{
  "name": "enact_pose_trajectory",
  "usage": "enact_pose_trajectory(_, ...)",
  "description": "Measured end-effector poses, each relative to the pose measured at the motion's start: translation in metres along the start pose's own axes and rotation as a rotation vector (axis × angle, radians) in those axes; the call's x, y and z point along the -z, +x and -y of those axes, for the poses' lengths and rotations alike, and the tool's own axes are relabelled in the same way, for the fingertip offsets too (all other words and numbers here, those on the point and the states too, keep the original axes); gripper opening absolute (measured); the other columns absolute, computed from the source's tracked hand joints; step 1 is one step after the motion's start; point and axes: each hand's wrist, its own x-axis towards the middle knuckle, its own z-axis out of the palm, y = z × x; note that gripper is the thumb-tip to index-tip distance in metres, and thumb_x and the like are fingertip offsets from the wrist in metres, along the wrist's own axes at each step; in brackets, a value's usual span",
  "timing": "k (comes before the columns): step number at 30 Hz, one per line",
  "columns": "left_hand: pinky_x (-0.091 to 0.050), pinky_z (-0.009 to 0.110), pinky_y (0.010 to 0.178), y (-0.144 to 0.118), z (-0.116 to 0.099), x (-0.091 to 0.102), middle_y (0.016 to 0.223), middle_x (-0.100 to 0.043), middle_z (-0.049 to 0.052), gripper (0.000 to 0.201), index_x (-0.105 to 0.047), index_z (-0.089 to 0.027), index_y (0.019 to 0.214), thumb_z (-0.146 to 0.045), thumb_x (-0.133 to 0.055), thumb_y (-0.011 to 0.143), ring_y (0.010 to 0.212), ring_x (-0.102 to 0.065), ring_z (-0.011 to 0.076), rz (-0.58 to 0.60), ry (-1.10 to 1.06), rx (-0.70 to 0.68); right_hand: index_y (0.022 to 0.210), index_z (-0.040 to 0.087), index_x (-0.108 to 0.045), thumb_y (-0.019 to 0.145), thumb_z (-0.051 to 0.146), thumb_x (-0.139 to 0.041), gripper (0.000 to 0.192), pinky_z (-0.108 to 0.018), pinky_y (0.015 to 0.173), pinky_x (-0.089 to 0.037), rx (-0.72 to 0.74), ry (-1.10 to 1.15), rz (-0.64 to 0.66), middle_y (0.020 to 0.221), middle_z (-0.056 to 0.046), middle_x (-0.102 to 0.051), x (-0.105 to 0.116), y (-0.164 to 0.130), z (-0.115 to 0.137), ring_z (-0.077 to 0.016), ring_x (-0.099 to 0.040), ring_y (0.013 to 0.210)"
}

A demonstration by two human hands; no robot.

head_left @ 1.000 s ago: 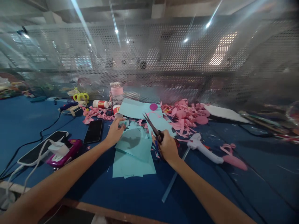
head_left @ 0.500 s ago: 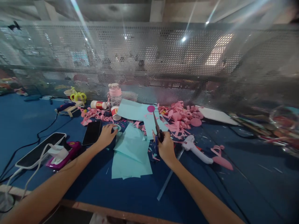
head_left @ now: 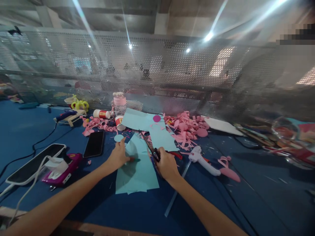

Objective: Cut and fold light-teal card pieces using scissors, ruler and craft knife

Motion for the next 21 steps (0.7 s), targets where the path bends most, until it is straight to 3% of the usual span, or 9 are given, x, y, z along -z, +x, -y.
enact_pose_trajectory(4, -0.045, 0.032, 0.061, 0.013, -0.003, 0.026, 0.074, -0.058, 0.002, 0.069, -0.041, -0.016, 0.125, -0.020, -0.063, 0.060, 0.064, -0.057, 0.0206, 0.153, -0.016, 0.049, 0.079, 0.020, -0.045, 0.085, 0.044, -0.042, 0.025, -0.025, 0.054, -0.033, -0.019, 0.189, -0.110, 0.065, -0.004, -0.061, -0.005, 0.002, -0.009, -0.0186, -0.058, 0.060)
enact_pose_trajectory(7, -0.044, 0.024, 0.049, 0.027, -0.014, 0.058, 0.092, -0.063, 0.006, 0.046, -0.056, -0.019, 0.112, -0.018, -0.053, 0.066, 0.052, -0.054, 0.0127, 0.218, -0.058, 0.058, 0.073, 0.022, -0.042, 0.084, 0.050, -0.040, 0.030, -0.025, 0.052, -0.034, -0.058, 0.319, -0.219, 0.058, 0.001, -0.054, -0.008, 0.006, -0.016, -0.0154, -0.051, 0.052)
enact_pose_trajectory(10, -0.044, 0.019, 0.047, 0.041, -0.035, 0.097, 0.100, -0.064, 0.003, 0.036, -0.065, -0.020, 0.097, -0.013, -0.050, 0.064, 0.060, -0.057, 0.0122, 0.291, -0.071, 0.042, 0.067, 0.023, -0.038, 0.083, 0.054, -0.041, 0.035, -0.026, 0.051, -0.035, -0.112, 0.399, -0.290, 0.053, 0.003, -0.050, -0.010, 0.010, -0.020, -0.0148, -0.048, 0.050)
enact_pose_trajectory(14, -0.042, 0.017, 0.046, 0.063, -0.064, 0.138, 0.075, -0.064, 0.000, 0.028, -0.068, -0.019, 0.088, -0.010, -0.053, 0.066, 0.051, -0.053, 0.0089, 0.185, -0.041, 0.154, 0.064, 0.024, -0.039, 0.079, 0.059, -0.043, 0.039, -0.026, 0.050, -0.037, -0.170, 0.525, -0.283, 0.049, 0.003, -0.051, -0.009, 0.013, -0.022, -0.0156, -0.050, 0.049)
enact_pose_trajectory(17, -0.046, 0.020, 0.051, 0.090, -0.073, 0.142, 0.065, -0.059, 0.001, 0.023, -0.065, -0.013, 0.087, -0.005, -0.052, 0.070, 0.047, -0.052, 0.0074, -0.034, -0.194, 0.221, 0.064, 0.024, -0.041, 0.077, 0.062, -0.044, 0.041, -0.027, 0.047, -0.038, -0.178, 0.573, -0.287, 0.048, 0.002, -0.052, -0.009, 0.014, -0.024, -0.0161, -0.051, 0.047)
enact_pose_trajectory(18, -0.048, 0.022, 0.053, 0.102, -0.073, 0.137, 0.067, -0.059, 0.002, 0.022, -0.063, -0.011, 0.089, -0.004, -0.052, 0.071, 0.048, -0.053, 0.0081, -0.112, -0.261, 0.223, 0.064, 0.024, -0.041, 0.076, 0.063, -0.045, 0.041, -0.026, 0.046, -0.038, -0.177, 0.590, -0.287, 0.048, 0.002, -0.052, -0.009, 0.015, -0.025, -0.0161, -0.051, 0.047)
enact_pose_trajectory(21, -0.052, 0.029, 0.064, 0.136, -0.067, 0.108, 0.086, -0.061, 0.008, 0.024, -0.056, -0.008, 0.100, -0.005, -0.050, 0.077, 0.062, -0.061, 0.0121, -0.200, -0.322, 0.176, 0.065, 0.023, -0.042, 0.075, 0.063, -0.047, 0.041, -0.026, 0.044, -0.038, -0.185, 0.644, -0.282, 0.046, 0.003, -0.052, -0.009, 0.016, -0.027, -0.0148, -0.051, 0.043)
